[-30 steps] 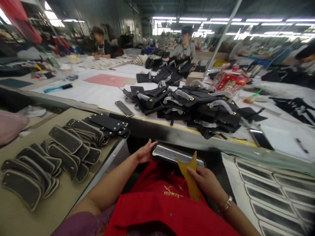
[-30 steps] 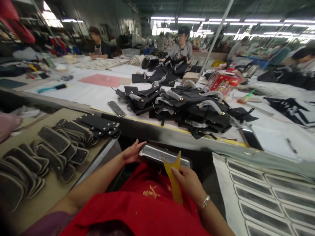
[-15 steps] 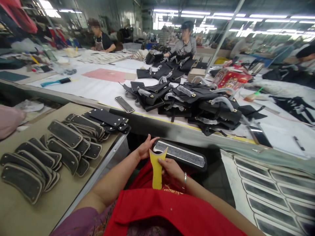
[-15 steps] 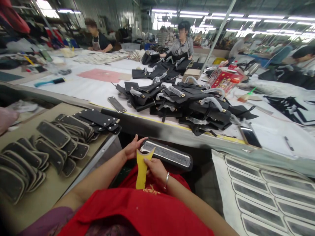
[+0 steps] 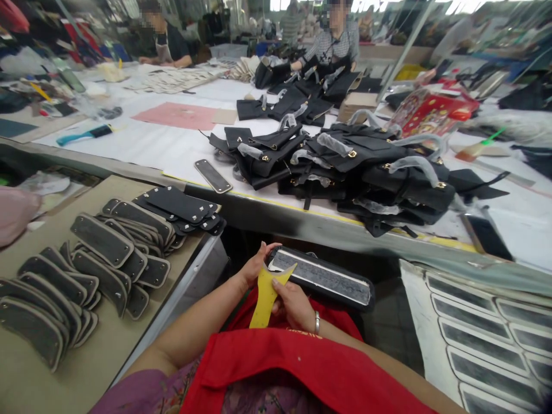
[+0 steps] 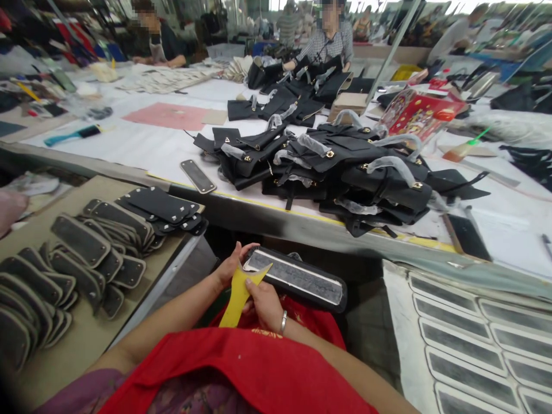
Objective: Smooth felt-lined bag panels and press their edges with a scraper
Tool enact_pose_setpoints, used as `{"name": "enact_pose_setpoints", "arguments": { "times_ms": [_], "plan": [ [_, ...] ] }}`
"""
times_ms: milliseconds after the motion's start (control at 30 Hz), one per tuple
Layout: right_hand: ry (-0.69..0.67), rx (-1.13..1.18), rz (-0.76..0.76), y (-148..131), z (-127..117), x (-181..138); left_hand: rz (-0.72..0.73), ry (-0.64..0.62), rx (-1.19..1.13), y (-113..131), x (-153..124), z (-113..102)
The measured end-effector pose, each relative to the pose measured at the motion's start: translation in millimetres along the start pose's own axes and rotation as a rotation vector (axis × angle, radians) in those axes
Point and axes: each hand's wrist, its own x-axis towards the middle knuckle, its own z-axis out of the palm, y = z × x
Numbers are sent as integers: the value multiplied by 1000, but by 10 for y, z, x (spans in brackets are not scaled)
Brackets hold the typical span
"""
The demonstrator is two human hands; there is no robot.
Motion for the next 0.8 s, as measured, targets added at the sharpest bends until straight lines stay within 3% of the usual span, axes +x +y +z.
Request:
{"name": "enact_pose_setpoints", "arguments": {
  "times_ms": [533, 800],
  "plan": [
    [-9, -33, 104, -12, -180, 80, 35, 218, 453, -33, 157, 126],
    [56, -8, 122, 28, -188, 10, 101, 226, 594, -43, 144, 202]
  ]
}}
